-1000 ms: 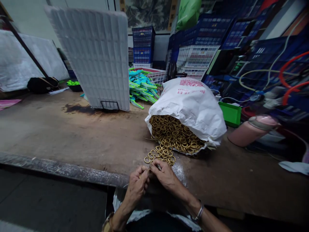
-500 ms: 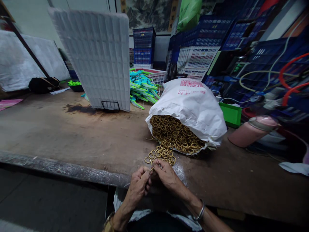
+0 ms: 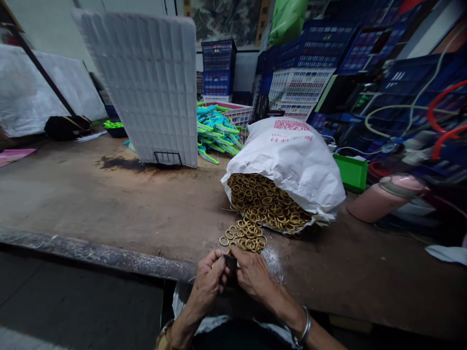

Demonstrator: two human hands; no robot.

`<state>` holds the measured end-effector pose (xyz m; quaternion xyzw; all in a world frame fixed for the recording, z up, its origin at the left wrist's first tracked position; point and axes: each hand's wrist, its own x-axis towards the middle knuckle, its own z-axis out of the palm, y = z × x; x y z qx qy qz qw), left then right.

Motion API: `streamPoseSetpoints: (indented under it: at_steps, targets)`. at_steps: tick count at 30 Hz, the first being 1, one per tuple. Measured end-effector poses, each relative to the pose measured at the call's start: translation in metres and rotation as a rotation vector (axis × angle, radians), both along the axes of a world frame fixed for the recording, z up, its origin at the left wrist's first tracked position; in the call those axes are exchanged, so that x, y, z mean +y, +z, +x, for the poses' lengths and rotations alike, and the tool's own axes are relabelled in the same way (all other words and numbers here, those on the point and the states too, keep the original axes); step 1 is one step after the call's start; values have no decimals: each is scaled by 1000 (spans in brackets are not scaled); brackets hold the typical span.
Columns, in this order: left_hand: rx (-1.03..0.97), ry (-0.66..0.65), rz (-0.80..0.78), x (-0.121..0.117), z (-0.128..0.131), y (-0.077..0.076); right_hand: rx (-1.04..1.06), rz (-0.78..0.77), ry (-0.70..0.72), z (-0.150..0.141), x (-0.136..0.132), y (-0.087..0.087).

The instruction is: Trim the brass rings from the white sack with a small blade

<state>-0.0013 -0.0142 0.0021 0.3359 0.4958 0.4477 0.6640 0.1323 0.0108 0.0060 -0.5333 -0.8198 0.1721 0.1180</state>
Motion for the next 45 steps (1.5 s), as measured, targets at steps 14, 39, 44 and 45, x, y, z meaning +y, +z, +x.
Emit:
streamPoseSetpoints:
  at_steps: [14,39,44,45]
  targets:
    - [-7,-66,-36,-10,-3,18,-94,-41,-187,13,18,-2]
    - [-11,-44,-25,-9,0,3,542,-203,-99,-6,11,2]
    - [-7,-4,-36,-7,0,7,302,-107,-88,0,6,0]
    - [-9,3,-30,-6,1,8,234,-86,-57,0,4,0]
